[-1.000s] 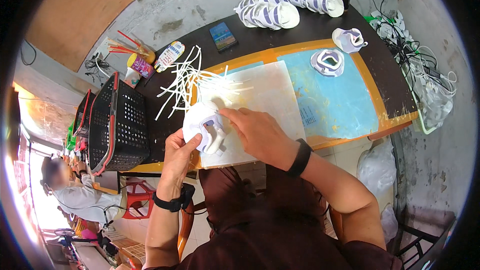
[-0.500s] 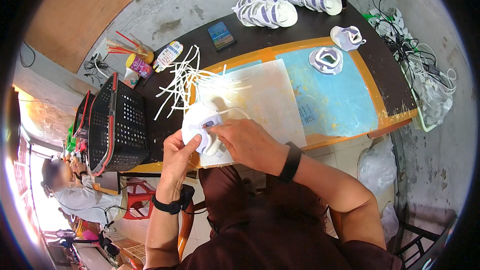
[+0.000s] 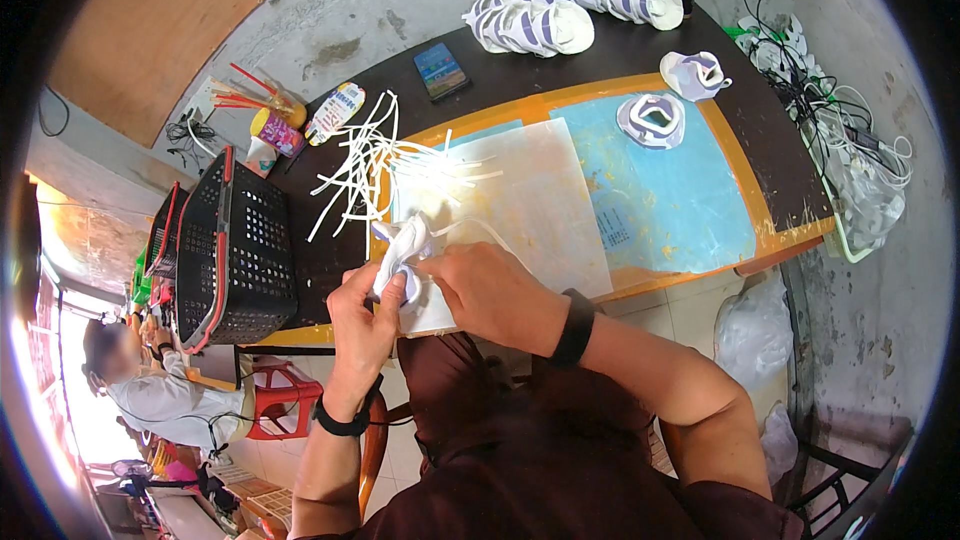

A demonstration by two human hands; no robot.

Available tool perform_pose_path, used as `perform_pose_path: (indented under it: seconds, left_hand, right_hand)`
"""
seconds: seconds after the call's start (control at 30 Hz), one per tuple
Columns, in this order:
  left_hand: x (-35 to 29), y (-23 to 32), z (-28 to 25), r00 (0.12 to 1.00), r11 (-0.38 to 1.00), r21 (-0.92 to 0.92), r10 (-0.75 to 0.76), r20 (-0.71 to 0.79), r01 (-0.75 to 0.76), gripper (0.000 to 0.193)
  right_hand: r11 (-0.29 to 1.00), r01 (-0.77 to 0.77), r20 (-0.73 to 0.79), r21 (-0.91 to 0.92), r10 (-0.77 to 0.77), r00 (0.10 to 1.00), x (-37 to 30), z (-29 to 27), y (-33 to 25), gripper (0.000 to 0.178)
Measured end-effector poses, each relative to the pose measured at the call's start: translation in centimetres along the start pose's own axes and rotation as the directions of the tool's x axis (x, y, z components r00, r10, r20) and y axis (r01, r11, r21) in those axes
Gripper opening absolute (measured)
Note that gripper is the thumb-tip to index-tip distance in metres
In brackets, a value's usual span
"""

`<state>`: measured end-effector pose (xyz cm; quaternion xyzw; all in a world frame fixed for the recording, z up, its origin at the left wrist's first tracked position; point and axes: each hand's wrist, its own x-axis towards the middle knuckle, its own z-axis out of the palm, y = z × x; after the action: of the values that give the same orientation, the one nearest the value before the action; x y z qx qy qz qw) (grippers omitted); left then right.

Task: Stitching or threading components of a shoe upper using a manual tool.

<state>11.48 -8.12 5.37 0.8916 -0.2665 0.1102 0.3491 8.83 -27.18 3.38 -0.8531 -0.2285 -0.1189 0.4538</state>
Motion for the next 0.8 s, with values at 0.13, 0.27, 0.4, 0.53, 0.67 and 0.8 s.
perform_pose_path:
  seconds: [0.13, 0.27, 0.4, 0.53, 0.67, 0.8]
  left_hand:
    - [-0.2, 0.5, 0.5, 0.975, 0.967, 0.165, 0.209, -0.073, -0.195, 0.026]
    - [-0.7, 2.0, 0.6, 0.88, 0.81, 0.409, 0.473, -0.035, -0.419, 0.044]
    - [-1.2, 3.3, -0.2, 0.865, 0.785, 0.454, 0.498, -0.059, -0.421, 0.045]
    - [-2.0, 4.5, -0.4, 0.824, 0.746, 0.484, 0.56, -0.084, -0.457, 0.045]
    - [-2.6, 5.7, -0.9, 0.813, 0.73, 0.513, 0.573, -0.101, -0.451, 0.045]
    - [-3.2, 6.7, -1.6, 0.822, 0.718, 0.558, 0.56, -0.106, -0.417, 0.043]
  right_hand:
    - [0.985, -0.021, -0.138, 0.172, 0.045, 0.989, -0.6, 0.6, -0.5, 0.021]
    - [0.94, -0.08, -0.202, 0.333, 0.154, 0.967, -1.6, 1.5, -1.9, 0.013]
    - [0.863, -0.135, -0.181, 0.487, 0.251, 0.951, -2.8, 1.5, -2.8, 0.009]
    - [0.828, -0.107, -0.15, 0.55, 0.224, 0.963, -4.0, 1.5, -2.9, 0.01]
    - [0.699, -0.15, -0.11, 0.699, 0.313, 0.943, -4.5, 1.6, -4.2, 0.009]
    - [0.603, -0.166, -0.079, 0.781, 0.358, 0.93, -4.7, 1.8, -5.2, 0.007]
